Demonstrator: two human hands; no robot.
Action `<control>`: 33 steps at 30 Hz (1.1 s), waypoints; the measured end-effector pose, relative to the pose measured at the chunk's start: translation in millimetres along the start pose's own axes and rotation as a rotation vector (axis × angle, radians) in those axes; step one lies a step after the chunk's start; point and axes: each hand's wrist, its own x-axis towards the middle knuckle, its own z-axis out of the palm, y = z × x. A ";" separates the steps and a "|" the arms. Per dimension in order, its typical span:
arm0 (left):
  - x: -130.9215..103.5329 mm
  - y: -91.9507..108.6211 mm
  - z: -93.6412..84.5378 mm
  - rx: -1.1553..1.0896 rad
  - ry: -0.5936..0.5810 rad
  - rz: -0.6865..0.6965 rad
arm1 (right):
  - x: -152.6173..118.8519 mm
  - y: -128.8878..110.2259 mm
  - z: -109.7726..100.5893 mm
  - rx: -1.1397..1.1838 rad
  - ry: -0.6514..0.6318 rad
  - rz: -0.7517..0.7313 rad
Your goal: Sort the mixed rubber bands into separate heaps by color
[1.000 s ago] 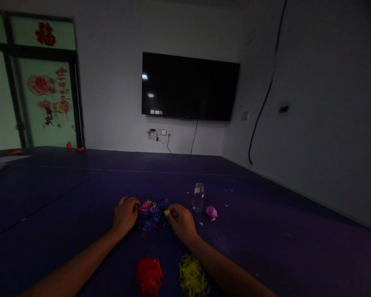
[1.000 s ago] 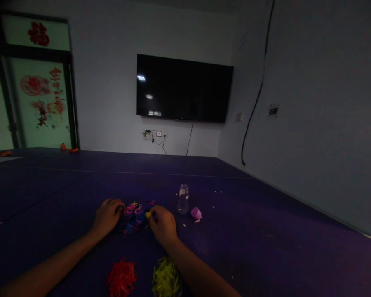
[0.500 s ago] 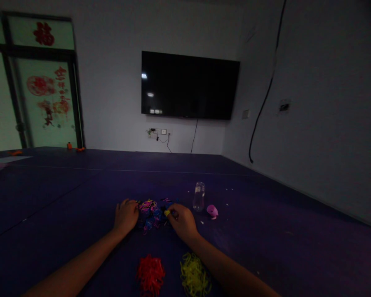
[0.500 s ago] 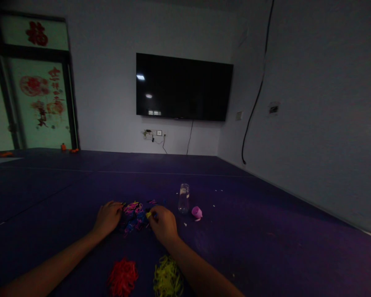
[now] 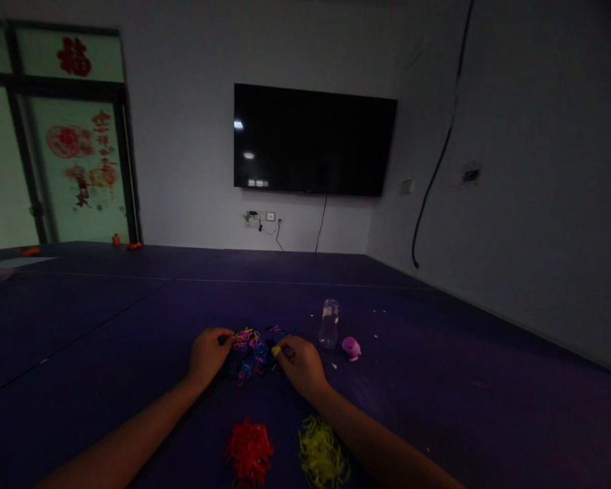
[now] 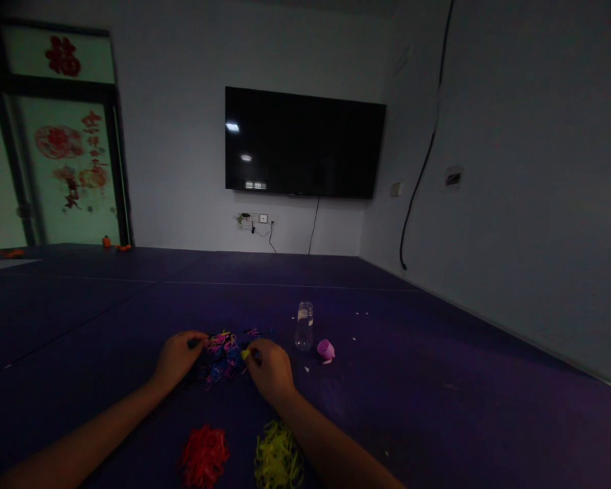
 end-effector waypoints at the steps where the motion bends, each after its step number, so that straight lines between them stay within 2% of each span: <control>1: 0.6 -0.7 0.1 -0.039 0.001 -0.013 | 0.1 0.3 0.1 -0.001 -0.003 -0.007; 10: 2.8 -3.8 1.8 -0.302 0.056 -0.078 | 0.0 0.0 0.6 -0.013 -0.007 -0.003; 18: 0.2 -0.9 0.4 -0.266 0.054 -0.091 | -0.5 0.0 -0.2 -0.019 -0.017 -0.003; 23: 0.1 -1.1 -0.1 -0.213 0.052 -0.054 | -0.9 -1.0 -0.5 -0.014 -0.023 0.002; 33: -2.0 2.7 -3.4 -0.255 0.135 -0.020 | -0.4 -2.2 0.0 -0.029 -0.023 -0.019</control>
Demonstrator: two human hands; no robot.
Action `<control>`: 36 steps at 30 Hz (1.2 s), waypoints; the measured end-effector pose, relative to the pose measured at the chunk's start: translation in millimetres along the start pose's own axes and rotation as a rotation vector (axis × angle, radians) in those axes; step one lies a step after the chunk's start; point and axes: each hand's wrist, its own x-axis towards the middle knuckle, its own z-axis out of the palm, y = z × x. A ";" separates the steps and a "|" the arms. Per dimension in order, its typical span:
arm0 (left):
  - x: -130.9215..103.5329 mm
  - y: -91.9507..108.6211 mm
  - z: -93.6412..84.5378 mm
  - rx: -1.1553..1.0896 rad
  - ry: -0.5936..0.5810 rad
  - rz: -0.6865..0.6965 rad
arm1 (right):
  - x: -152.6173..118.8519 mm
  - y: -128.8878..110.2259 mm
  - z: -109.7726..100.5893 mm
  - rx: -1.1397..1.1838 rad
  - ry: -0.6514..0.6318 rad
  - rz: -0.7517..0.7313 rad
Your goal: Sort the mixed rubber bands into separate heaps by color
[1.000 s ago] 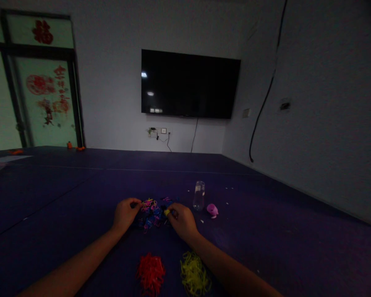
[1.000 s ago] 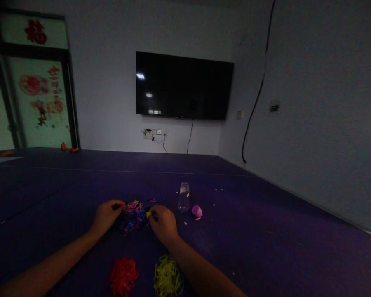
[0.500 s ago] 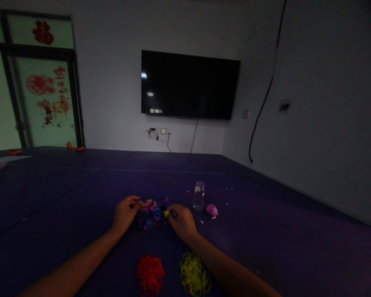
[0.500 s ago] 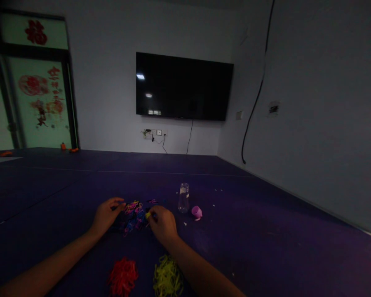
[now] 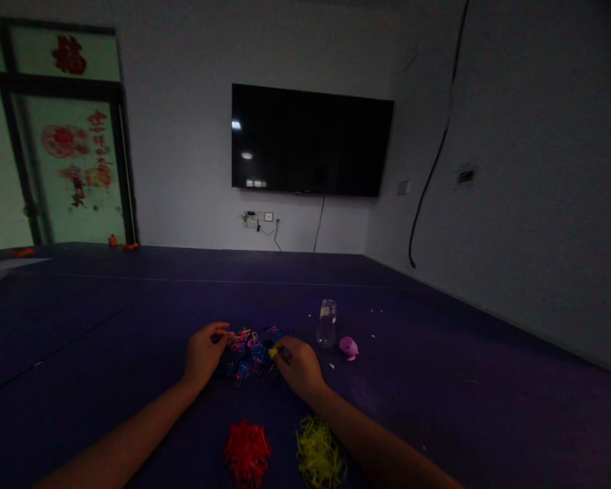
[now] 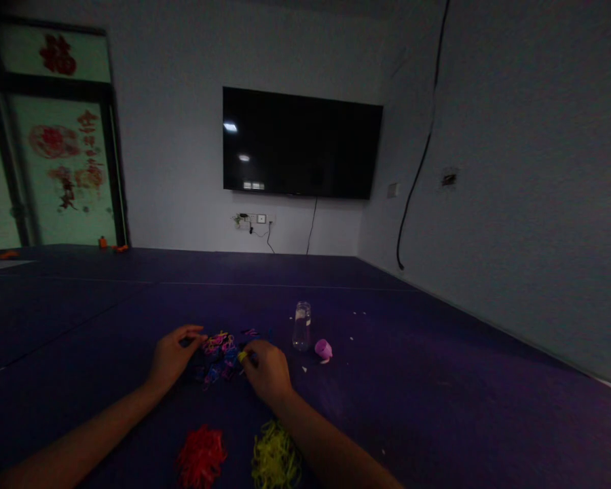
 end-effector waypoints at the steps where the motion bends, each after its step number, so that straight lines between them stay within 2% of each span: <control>1: 0.1 0.3 0.7 -0.012 -0.015 0.012 | -0.1 0.0 0.1 -0.002 0.001 0.001; 7: 0.9 2.0 4.9 0.057 -0.093 0.091 | -0.4 -0.4 -0.1 -0.012 -0.009 -0.009; 12: 2.5 -0.6 7.3 0.046 -0.256 0.075 | -0.4 -1.2 -1.2 -0.013 -0.013 -0.002; 14: 3.0 -2.5 8.4 0.041 -0.280 0.080 | -0.6 -1.4 -1.6 -0.007 -0.015 -0.005; 20: 2.9 -2.8 8.6 0.198 -0.242 0.122 | -0.4 -0.9 -1.3 -0.010 -0.022 -0.011; 24: 2.0 0.0 6.9 0.245 -0.261 0.153 | -0.6 -0.8 -0.8 -0.010 -0.021 -0.014; 30: 2.1 0.5 7.7 0.239 -0.243 0.149 | -0.7 0.5 0.4 -0.019 -0.021 -0.014; 36: 0.9 1.8 7.4 0.143 -0.177 0.155 | -0.7 0.0 -0.2 -0.013 -0.018 -0.011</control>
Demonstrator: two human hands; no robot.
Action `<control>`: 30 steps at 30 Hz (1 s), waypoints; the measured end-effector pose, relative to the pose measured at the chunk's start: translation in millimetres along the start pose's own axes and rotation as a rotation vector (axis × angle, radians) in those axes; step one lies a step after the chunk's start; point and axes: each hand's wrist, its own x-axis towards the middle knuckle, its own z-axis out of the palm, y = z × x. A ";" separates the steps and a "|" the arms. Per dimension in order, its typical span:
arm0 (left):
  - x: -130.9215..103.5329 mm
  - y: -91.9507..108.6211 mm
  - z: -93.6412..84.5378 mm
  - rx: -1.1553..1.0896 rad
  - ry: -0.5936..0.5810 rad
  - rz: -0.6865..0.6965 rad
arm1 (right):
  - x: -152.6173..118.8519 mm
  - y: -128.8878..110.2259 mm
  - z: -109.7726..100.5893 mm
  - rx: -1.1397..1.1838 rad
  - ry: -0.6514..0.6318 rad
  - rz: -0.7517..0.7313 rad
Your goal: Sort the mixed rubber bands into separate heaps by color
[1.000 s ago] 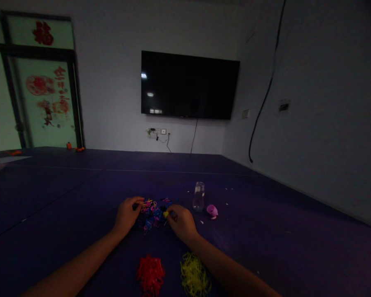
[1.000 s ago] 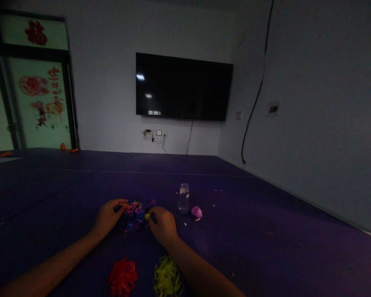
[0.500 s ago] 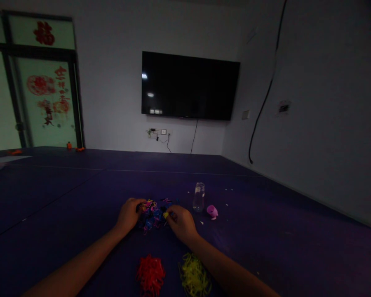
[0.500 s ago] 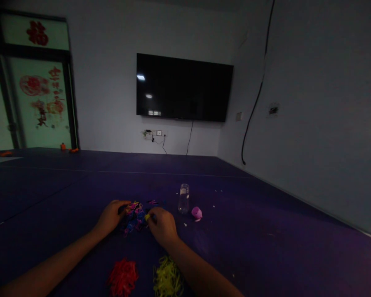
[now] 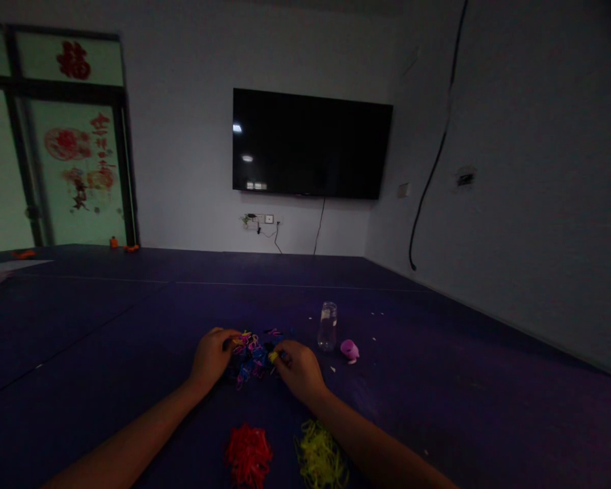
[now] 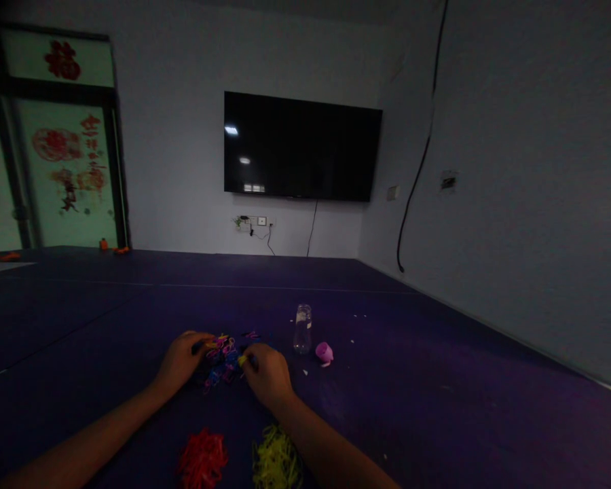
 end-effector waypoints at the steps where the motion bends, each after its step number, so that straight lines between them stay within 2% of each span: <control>1: -0.8 1.1 0.1 -0.013 0.008 0.033 | 0.0 -0.5 -0.3 0.006 0.003 -0.004; 6: -8.9 11.3 3.5 -0.065 0.057 0.276 | 0.4 -2.3 -1.4 0.027 0.004 -0.014; 10: -18.2 19.1 8.2 -0.107 0.062 0.367 | 0.5 -2.7 -1.3 0.041 0.005 -0.007; 14: -23.0 21.9 11.1 -0.147 0.035 0.340 | -0.1 -3.5 -1.2 0.027 0.012 -0.016; 21: -18.6 20.2 13.7 -0.199 -0.087 0.146 | 0.1 -1.3 -0.4 0.019 -0.006 -0.029; 27: -16.8 20.0 16.1 -0.246 0.002 0.204 | 0.8 0.0 0.3 0.010 -0.024 -0.025; 30: -18.9 25.5 14.8 -0.250 -0.006 0.252 | 0.3 0.5 0.4 0.013 -0.034 -0.046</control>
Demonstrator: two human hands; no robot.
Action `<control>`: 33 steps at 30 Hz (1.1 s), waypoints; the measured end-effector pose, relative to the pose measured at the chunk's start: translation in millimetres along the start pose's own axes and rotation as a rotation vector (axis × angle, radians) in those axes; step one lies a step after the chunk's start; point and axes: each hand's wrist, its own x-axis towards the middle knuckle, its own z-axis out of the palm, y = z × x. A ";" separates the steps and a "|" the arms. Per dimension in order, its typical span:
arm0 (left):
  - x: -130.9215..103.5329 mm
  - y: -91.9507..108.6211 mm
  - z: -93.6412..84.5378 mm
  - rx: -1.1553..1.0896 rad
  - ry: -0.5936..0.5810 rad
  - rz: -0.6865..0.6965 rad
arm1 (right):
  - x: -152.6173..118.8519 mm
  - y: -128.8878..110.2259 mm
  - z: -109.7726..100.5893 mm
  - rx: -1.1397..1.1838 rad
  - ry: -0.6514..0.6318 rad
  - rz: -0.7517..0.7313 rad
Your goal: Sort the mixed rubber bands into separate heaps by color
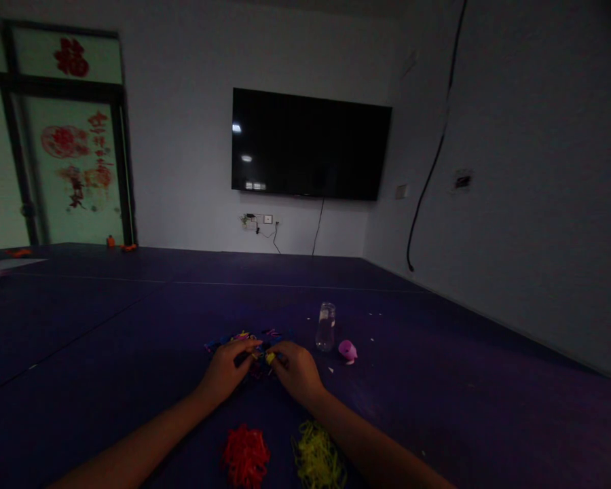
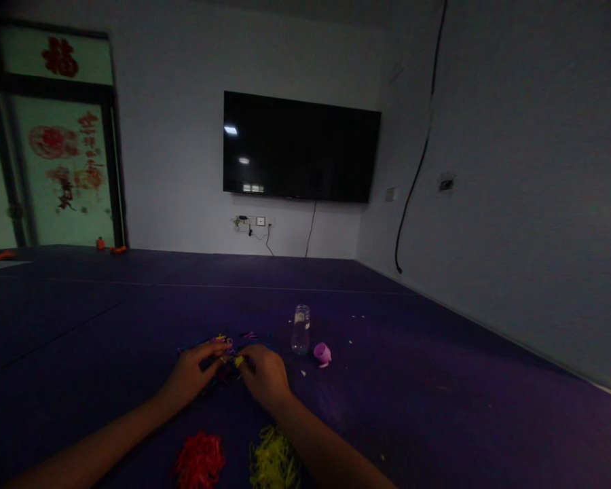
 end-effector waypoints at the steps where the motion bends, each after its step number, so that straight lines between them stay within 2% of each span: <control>1: -0.4 2.2 -0.2 -0.005 -0.012 0.015 | -0.1 0.3 0.1 0.001 -0.004 -0.009; 6: -2.7 7.2 -1.5 -0.040 -0.040 0.071 | 0.0 1.8 1.3 -0.001 -0.037 -0.051; 17: -6.4 8.4 2.7 0.011 0.029 0.193 | -0.3 4.5 3.4 0.012 -0.026 -0.102; 33: -7.5 12.5 1.1 0.040 0.005 0.256 | -2.0 -1.5 -0.8 -0.031 0.020 -0.008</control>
